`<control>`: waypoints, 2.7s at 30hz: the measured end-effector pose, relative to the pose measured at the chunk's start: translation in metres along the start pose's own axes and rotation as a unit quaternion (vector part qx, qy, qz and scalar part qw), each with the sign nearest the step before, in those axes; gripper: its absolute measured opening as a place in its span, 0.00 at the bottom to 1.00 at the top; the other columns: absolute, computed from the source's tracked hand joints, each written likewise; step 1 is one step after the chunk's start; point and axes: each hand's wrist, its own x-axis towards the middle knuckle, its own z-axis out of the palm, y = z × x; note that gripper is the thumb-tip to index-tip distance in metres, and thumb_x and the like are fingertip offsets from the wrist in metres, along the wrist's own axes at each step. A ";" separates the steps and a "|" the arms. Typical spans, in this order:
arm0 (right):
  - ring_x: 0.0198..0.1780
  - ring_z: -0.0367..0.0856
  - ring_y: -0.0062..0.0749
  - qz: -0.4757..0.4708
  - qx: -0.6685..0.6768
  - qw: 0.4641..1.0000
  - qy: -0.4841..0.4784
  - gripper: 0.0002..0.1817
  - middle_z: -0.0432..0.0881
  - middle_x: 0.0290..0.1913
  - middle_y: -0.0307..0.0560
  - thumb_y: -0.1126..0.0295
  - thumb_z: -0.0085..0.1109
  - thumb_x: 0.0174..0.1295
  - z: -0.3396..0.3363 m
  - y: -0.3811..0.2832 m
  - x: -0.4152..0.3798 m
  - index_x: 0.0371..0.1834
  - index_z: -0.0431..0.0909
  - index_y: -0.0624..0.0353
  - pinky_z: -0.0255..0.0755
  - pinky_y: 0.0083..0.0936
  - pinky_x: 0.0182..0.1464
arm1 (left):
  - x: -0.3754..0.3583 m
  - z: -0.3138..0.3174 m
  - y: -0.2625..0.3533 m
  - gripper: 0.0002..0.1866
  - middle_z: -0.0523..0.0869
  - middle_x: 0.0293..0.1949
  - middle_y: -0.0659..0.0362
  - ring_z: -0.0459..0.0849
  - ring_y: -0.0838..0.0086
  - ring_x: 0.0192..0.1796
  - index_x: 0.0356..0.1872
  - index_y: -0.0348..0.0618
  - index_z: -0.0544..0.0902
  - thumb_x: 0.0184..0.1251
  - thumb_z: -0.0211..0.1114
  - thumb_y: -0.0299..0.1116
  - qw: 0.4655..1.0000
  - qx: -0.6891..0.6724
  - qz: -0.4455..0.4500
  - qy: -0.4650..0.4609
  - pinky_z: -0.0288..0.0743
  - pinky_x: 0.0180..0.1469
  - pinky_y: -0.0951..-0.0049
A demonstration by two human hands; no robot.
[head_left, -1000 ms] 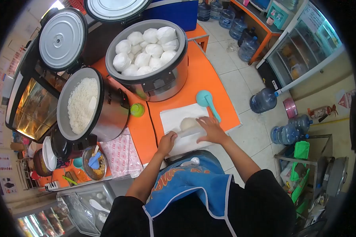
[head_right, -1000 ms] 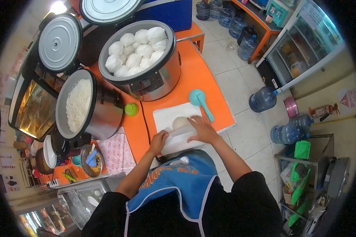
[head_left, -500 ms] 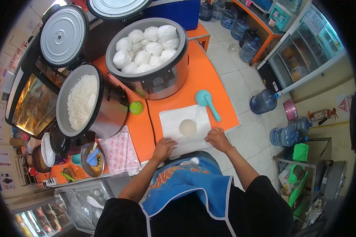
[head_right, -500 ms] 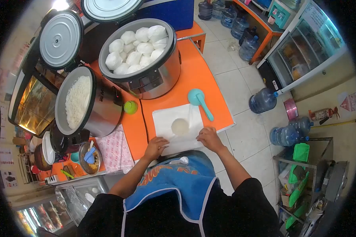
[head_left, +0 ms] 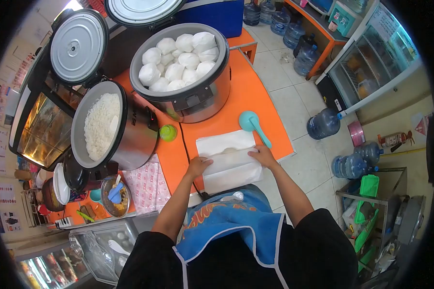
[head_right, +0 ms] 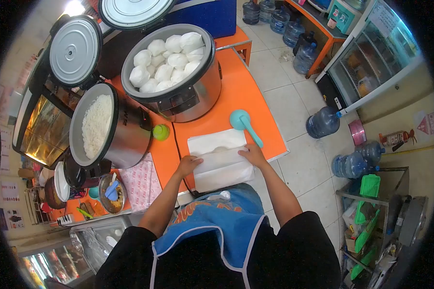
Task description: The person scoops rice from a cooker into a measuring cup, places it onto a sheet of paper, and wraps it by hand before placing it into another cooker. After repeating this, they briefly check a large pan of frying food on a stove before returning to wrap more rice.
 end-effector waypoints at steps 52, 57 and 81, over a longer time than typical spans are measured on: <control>0.49 0.82 0.43 -0.244 -0.297 0.922 -0.041 0.10 0.84 0.42 0.46 0.76 0.57 0.62 -0.032 -0.087 0.013 0.40 0.88 0.56 0.72 0.42 0.58 | 0.008 -0.043 0.066 0.04 0.87 0.35 0.57 0.86 0.61 0.39 0.37 0.44 0.93 0.62 0.76 0.27 0.945 0.117 0.276 0.131 0.81 0.45 0.62; 0.52 0.82 0.44 -0.296 -0.297 0.908 -0.002 0.10 0.84 0.42 0.47 0.77 0.56 0.62 -0.022 -0.091 0.029 0.39 0.88 0.59 0.72 0.43 0.59 | 0.008 -0.050 0.048 0.04 0.86 0.36 0.54 0.86 0.64 0.38 0.38 0.41 0.92 0.64 0.75 0.28 0.969 0.053 0.207 0.125 0.81 0.45 0.64; 0.55 0.81 0.44 -0.333 -0.236 0.904 -0.125 0.15 0.84 0.46 0.47 0.82 0.58 0.59 -0.012 -0.077 0.047 0.46 0.88 0.57 0.77 0.39 0.59 | -0.029 -0.005 0.040 0.07 0.88 0.38 0.62 0.86 0.65 0.45 0.42 0.54 0.93 0.67 0.71 0.34 0.943 0.162 0.257 0.137 0.74 0.56 0.59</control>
